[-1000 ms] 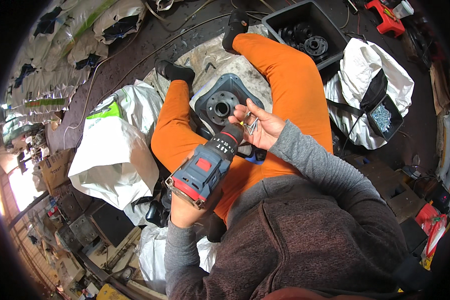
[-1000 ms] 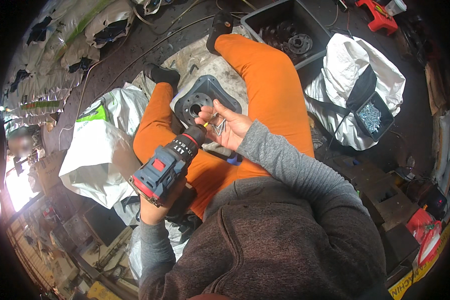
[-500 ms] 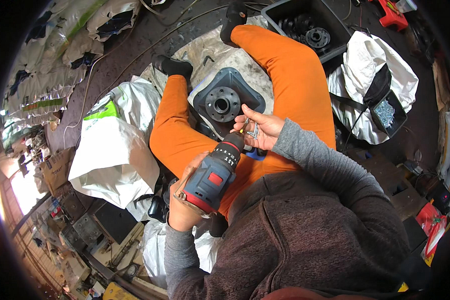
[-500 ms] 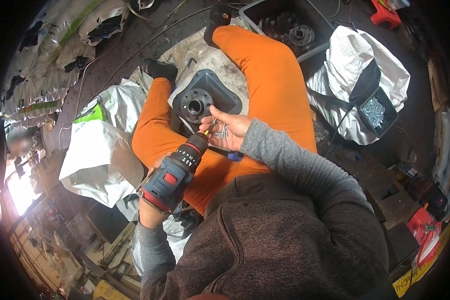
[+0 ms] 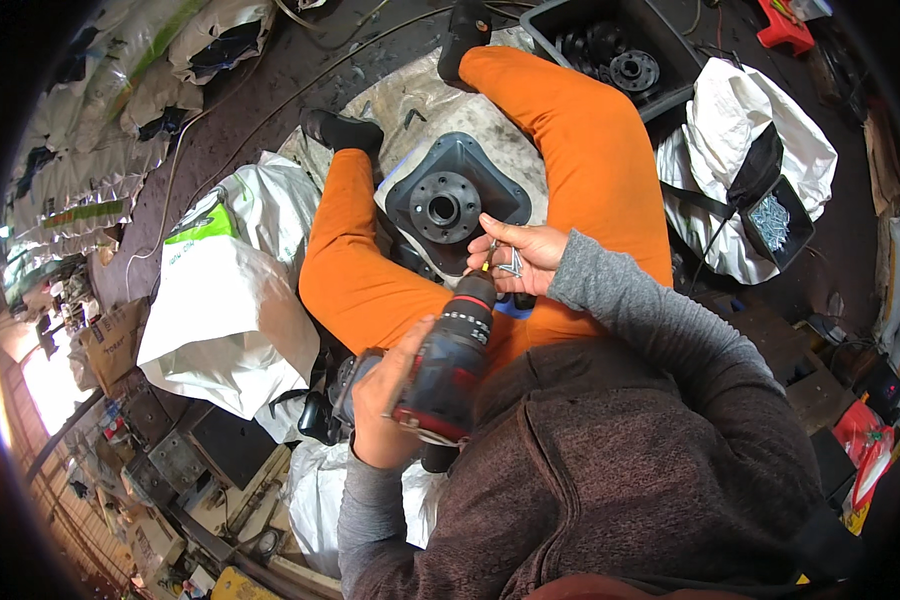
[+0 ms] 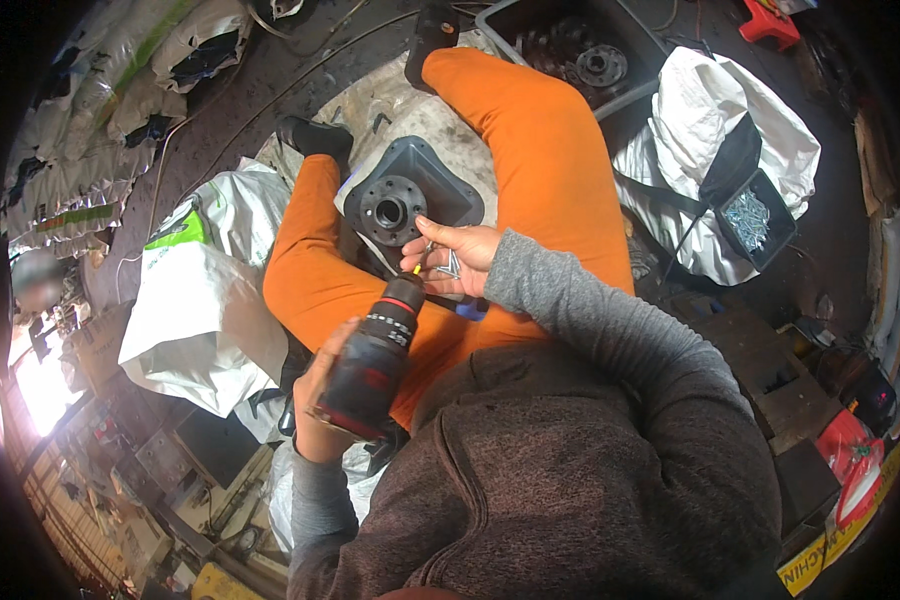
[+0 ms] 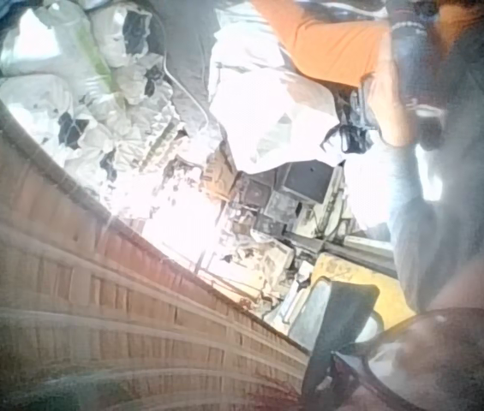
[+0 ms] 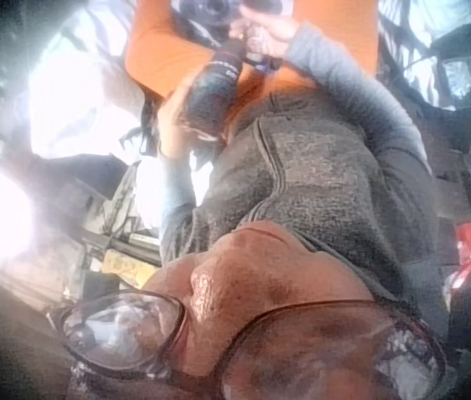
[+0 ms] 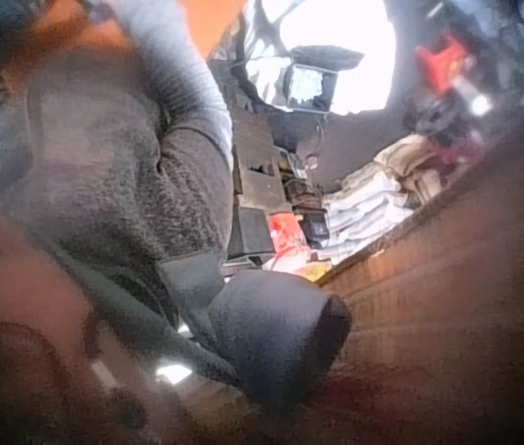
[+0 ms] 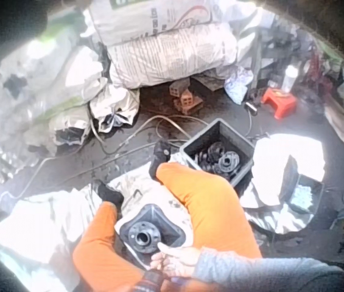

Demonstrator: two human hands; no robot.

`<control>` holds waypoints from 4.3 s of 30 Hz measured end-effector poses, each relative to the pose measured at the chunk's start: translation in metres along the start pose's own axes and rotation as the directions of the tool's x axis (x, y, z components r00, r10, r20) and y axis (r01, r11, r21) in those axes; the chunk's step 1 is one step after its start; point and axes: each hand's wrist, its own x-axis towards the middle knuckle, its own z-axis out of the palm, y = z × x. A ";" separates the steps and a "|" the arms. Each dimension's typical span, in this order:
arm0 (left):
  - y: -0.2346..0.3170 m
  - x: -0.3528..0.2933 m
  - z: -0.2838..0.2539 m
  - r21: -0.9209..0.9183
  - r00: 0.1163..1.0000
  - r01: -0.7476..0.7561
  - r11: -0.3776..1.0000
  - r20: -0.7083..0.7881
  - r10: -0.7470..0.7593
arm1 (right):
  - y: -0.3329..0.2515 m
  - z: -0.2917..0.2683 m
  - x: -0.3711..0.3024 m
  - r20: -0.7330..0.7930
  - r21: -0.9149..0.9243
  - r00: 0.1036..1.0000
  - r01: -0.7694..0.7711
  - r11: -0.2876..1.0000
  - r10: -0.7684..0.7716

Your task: The person sits on the floor and uses a cordless drill to fasten screws into a dark mechanical housing. They repeatedly pick screws from a nearby container, insert them into the housing, and tighten them with the drill.

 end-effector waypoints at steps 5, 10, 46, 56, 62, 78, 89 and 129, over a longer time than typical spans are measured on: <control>0.001 0.005 -0.004 0.109 0.994 0.021 0.994 0.101 -0.032 | 0.004 -0.003 0.006 -0.010 0.057 1.000 -0.017 0.998 0.017; -0.031 0.011 -0.004 0.251 0.973 -0.200 0.947 0.162 0.163 | 0.004 -0.006 0.013 0.123 0.070 0.990 0.058 0.996 -0.066; -0.009 0.176 -0.072 0.255 0.907 0.079 0.964 0.382 -0.176 | -0.004 -0.012 0.109 -0.060 -0.936 0.306 0.314 0.160 -0.950; -0.012 0.169 -0.057 0.277 0.881 0.148 0.949 0.400 -0.254 | -0.006 -0.007 0.105 -0.048 -0.902 0.273 0.401 0.159 -0.961; -0.021 0.169 -0.051 0.300 0.901 0.043 0.953 0.401 -0.167 | -0.006 -0.011 0.106 -0.029 -0.919 0.250 0.374 0.124 -0.968; 0.004 0.082 -0.054 0.196 0.993 -0.082 0.977 0.098 0.063 | -0.011 -0.029 0.109 -0.285 -0.756 0.405 0.462 0.463 -0.869; -0.001 -0.003 -0.015 0.101 0.981 -0.187 0.977 -0.040 0.191 | 0.001 -0.017 0.011 0.363 0.243 0.860 0.283 0.928 -0.358; -0.003 -0.032 -0.032 -0.083 0.990 0.140 0.987 0.033 -0.137 | 0.018 0.003 -0.005 0.166 -0.215 0.974 0.187 0.959 -0.153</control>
